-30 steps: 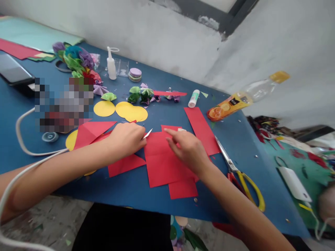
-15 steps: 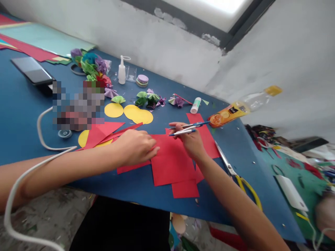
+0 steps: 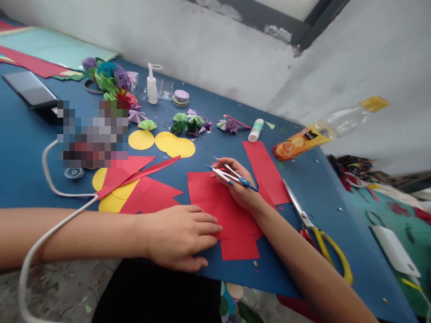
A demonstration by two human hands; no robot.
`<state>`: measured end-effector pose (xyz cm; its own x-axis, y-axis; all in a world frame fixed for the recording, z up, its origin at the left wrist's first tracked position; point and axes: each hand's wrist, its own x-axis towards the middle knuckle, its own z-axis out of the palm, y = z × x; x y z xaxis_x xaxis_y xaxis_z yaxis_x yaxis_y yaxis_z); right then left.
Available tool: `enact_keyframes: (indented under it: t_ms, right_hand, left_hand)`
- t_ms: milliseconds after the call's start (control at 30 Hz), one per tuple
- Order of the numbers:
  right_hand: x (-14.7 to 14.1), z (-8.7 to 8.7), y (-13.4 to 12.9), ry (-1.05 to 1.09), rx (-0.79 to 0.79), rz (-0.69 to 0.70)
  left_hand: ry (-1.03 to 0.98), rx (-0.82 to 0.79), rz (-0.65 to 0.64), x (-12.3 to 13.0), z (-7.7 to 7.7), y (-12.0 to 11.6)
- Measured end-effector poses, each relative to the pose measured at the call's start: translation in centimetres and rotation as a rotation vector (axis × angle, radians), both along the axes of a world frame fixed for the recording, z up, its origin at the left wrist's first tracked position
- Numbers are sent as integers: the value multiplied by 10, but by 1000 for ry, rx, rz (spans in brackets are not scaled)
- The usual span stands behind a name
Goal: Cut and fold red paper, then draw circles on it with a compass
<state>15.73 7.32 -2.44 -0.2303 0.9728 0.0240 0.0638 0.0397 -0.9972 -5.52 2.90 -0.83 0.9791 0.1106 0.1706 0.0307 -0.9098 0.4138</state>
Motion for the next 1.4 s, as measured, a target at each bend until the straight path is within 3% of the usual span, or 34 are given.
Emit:
enact_keyframes:
  t_ms: [133,333,500,667,833,1167,1400]
  right_hand:
    - [0,3,-3,-70,13,15]
    - [2,-7,-5,-19,8,120]
    - [-5,-2,-6,129,-117,-78]
    - [-5,8,-1,99,-190,-149]
    - [-1,6,2,135,-213,-139]
    - [-2,6,1,48,-188,-130]
    - [-5,5,-1,10,-99,-195]
  left_hand:
    - [31,-114,-12,0,-15,-4]
    - [84,-280,-75,-6,-17,-7]
    - [42,-333,-3,-5,-23,-7]
    - [35,-340,19,-4,-24,-8]
    - [43,-335,22,-4,-22,-7]
    - [26,-325,25,-5,-23,-7]
    - [6,-298,31,-4,-24,-8]
